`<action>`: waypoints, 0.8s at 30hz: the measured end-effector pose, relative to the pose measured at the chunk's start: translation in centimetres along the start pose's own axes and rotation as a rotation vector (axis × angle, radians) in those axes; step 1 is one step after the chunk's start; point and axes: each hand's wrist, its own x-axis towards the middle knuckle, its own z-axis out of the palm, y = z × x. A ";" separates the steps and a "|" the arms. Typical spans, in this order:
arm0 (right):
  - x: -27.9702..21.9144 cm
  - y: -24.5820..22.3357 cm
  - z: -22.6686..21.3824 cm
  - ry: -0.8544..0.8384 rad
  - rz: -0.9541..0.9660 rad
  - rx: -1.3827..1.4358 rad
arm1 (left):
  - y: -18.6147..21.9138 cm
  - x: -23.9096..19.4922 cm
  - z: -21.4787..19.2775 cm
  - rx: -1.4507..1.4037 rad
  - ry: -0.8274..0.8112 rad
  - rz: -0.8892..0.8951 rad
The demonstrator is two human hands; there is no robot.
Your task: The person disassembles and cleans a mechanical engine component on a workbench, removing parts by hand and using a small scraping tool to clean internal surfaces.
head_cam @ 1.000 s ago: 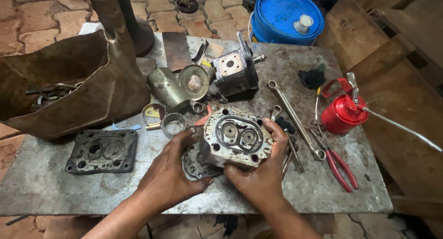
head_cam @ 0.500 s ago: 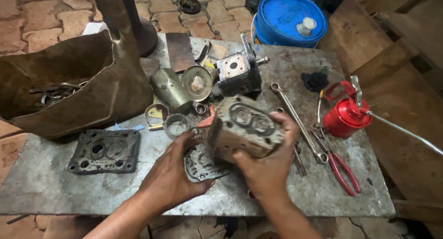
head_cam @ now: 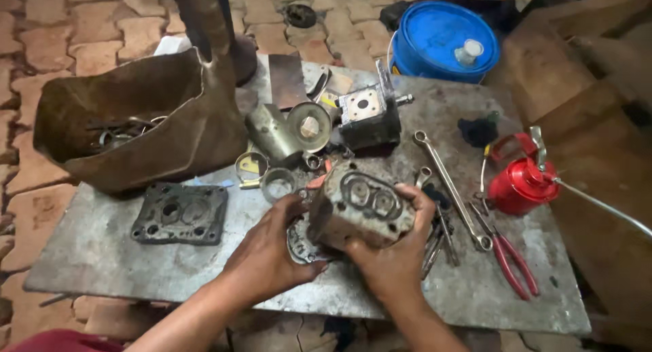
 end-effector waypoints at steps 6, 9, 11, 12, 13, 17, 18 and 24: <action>2.7 -0.1 -2.3 0.122 0.521 0.503 | -0.3 0.3 0.2 0.043 0.004 0.037; 3.1 -0.9 -3.8 0.254 1.002 0.716 | 0.0 0.8 0.2 0.056 0.014 0.061; 2.5 -1.2 -4.4 0.256 1.058 0.752 | 0.1 1.0 0.3 0.062 0.013 0.071; 2.5 -1.3 -4.6 0.240 1.053 0.748 | 0.2 1.1 0.3 0.065 0.005 0.060; 2.2 -1.4 -4.6 0.219 1.056 0.746 | 0.2 0.9 0.3 0.073 -0.002 0.041; 1.6 -2.3 -4.2 0.039 1.060 0.848 | 0.3 1.0 0.1 0.072 -0.027 0.051; 1.5 -2.6 -4.0 0.052 1.070 0.830 | 0.3 1.0 0.1 0.070 -0.039 0.063; 1.2 -3.5 -3.4 0.086 1.128 0.762 | 0.3 1.1 0.3 0.064 0.018 0.224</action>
